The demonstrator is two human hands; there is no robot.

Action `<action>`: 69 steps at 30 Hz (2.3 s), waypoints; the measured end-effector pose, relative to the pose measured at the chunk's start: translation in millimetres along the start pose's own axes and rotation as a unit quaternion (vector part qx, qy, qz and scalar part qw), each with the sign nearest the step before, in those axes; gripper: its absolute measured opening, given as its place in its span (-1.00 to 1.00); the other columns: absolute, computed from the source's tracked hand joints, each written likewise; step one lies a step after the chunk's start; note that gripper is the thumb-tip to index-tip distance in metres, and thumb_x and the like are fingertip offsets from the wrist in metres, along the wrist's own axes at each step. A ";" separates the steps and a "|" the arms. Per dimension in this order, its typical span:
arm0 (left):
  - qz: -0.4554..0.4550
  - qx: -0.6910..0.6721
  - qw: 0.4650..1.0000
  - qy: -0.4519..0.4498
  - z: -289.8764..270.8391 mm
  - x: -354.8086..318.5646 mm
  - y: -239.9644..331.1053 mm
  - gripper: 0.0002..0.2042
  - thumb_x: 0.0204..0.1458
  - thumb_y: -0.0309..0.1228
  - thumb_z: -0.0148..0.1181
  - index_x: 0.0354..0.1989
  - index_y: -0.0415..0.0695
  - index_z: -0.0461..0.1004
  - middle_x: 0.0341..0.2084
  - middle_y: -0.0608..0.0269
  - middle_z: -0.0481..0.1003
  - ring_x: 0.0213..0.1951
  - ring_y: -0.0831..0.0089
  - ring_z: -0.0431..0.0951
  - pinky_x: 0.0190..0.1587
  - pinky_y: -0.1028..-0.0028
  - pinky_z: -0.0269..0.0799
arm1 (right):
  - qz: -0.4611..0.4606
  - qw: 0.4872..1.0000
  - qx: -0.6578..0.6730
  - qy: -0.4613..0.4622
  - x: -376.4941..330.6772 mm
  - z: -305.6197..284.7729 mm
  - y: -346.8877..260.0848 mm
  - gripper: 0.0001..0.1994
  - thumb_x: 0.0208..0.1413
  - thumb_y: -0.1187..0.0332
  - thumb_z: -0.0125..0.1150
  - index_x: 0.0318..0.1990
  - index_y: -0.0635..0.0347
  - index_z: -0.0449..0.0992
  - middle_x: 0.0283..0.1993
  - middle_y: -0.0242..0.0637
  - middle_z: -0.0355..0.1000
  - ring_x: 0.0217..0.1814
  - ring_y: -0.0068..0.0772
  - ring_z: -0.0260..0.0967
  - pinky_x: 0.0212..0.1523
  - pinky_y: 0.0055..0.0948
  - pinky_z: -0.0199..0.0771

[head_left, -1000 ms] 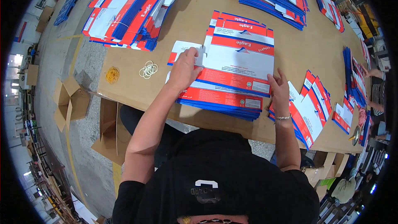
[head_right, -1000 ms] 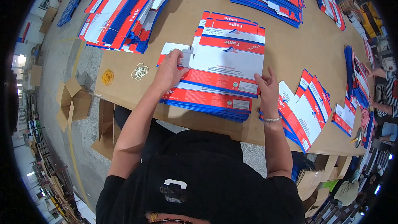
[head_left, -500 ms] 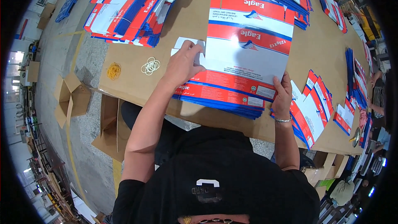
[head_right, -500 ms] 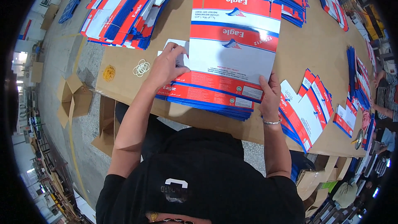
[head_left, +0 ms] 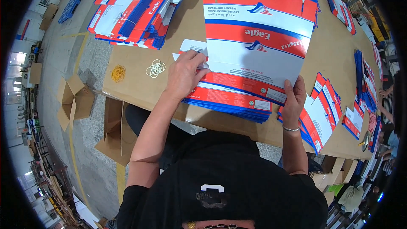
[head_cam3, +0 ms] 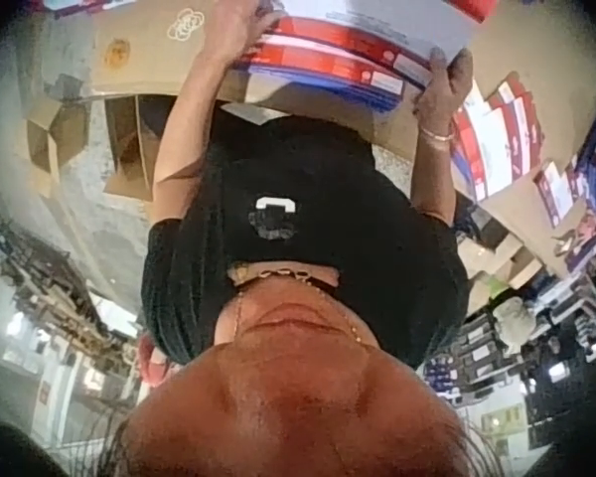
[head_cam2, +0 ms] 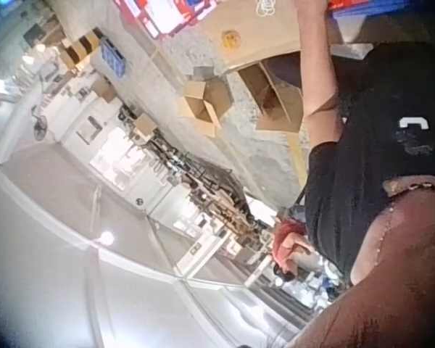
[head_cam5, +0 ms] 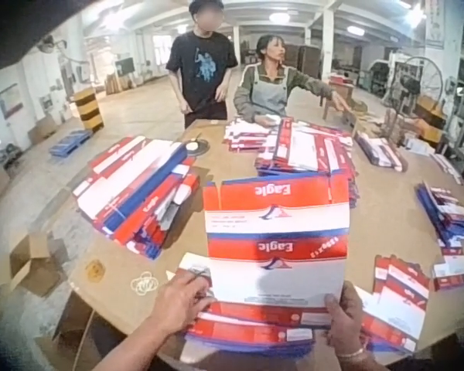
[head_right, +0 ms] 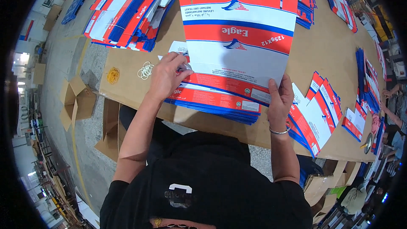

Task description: Packing flat boxes into a larger carton and organizing stacks of products.

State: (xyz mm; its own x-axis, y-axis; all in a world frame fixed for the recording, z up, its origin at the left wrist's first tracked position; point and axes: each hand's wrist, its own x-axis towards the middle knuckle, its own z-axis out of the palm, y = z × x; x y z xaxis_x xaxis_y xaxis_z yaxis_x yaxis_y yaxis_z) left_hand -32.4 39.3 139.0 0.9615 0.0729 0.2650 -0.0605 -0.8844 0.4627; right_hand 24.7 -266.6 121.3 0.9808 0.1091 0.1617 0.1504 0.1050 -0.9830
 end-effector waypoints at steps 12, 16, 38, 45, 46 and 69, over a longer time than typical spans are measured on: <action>0.091 0.059 0.990 -0.087 -8.6 18.1 6.3 -0.74 -0.26 -0.46 0.37 -0.33 -0.06 0.50 -0.37 0.23 0.49 -0.21 0.18 0.46 -0.12 0.19 0.30 | -0.055 0.992 -0.112 0.013 -4.9 -12.1 5.3 -0.70 0.25 0.38 0.06 0.07 0.33 0.35 -0.05 -0.23 0.45 0.00 -0.56 0.34 -0.01 -0.52 0.37; 0.077 0.040 0.991 -0.100 -9.8 11.5 -1.9 -0.75 -0.27 -0.52 0.31 -0.36 -0.13 0.43 -0.45 0.12 0.48 -0.26 0.09 0.50 -0.14 0.15 0.31 | -0.011 0.988 -0.151 0.004 -0.2 -3.6 15.7 -0.67 0.25 0.35 0.09 0.10 0.32 0.32 -0.08 -0.26 0.42 -0.03 -0.55 0.34 -0.06 -0.51 0.40; 0.068 0.015 0.984 -0.164 -16.1 4.6 1.6 -0.66 -0.23 -0.50 0.32 -0.20 -0.11 0.45 -0.39 0.11 0.52 -0.17 0.12 0.51 -0.08 0.14 0.35 | 0.034 0.994 -0.081 0.059 8.5 -2.0 37.8 -0.70 0.19 0.41 0.09 0.03 0.36 0.38 -0.11 -0.22 0.45 -0.08 -0.47 0.38 -0.07 -0.44 0.40; 0.108 0.003 0.990 -0.093 -29.0 -0.7 18.5 -0.64 -0.19 -0.52 0.28 -0.15 -0.05 0.41 -0.27 0.22 0.42 -0.08 0.22 0.41 -0.10 0.19 0.21 | 0.054 0.998 0.021 0.020 13.7 -9.5 16.9 -0.75 0.23 0.45 0.05 0.03 0.33 0.36 -0.06 -0.29 0.44 -0.07 -0.55 0.38 -0.03 -0.54 0.37; 0.116 0.005 0.991 -0.067 -26.5 -2.8 16.8 -0.64 -0.20 -0.51 0.29 -0.15 -0.04 0.42 -0.27 0.23 0.41 -0.09 0.22 0.42 -0.02 0.17 0.20 | 0.060 0.997 0.033 0.023 13.6 -8.4 12.7 -0.75 0.23 0.45 0.04 0.03 0.33 0.36 -0.06 -0.29 0.44 -0.07 -0.55 0.38 -0.03 -0.53 0.38; -0.040 0.085 0.983 -0.157 52.9 27.1 -29.0 0.01 -0.35 0.02 0.46 0.38 0.17 0.05 0.39 0.07 -0.06 0.41 -0.02 -0.17 0.35 -0.07 -0.23 | 0.024 0.951 0.046 0.305 41.9 -68.1 54.8 -0.57 0.12 0.39 0.15 0.14 0.27 0.27 0.06 -0.24 0.34 0.08 -0.34 0.29 0.18 -0.30 0.23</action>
State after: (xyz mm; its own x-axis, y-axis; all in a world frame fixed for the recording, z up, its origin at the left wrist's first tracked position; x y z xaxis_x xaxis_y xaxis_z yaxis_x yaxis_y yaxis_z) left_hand 9.6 42.5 88.0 0.9984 0.0223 -0.0526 0.0378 -0.9478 0.3167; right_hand 82.4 -323.6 68.4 0.8804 -0.4741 0.0097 0.1201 0.2032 -0.9717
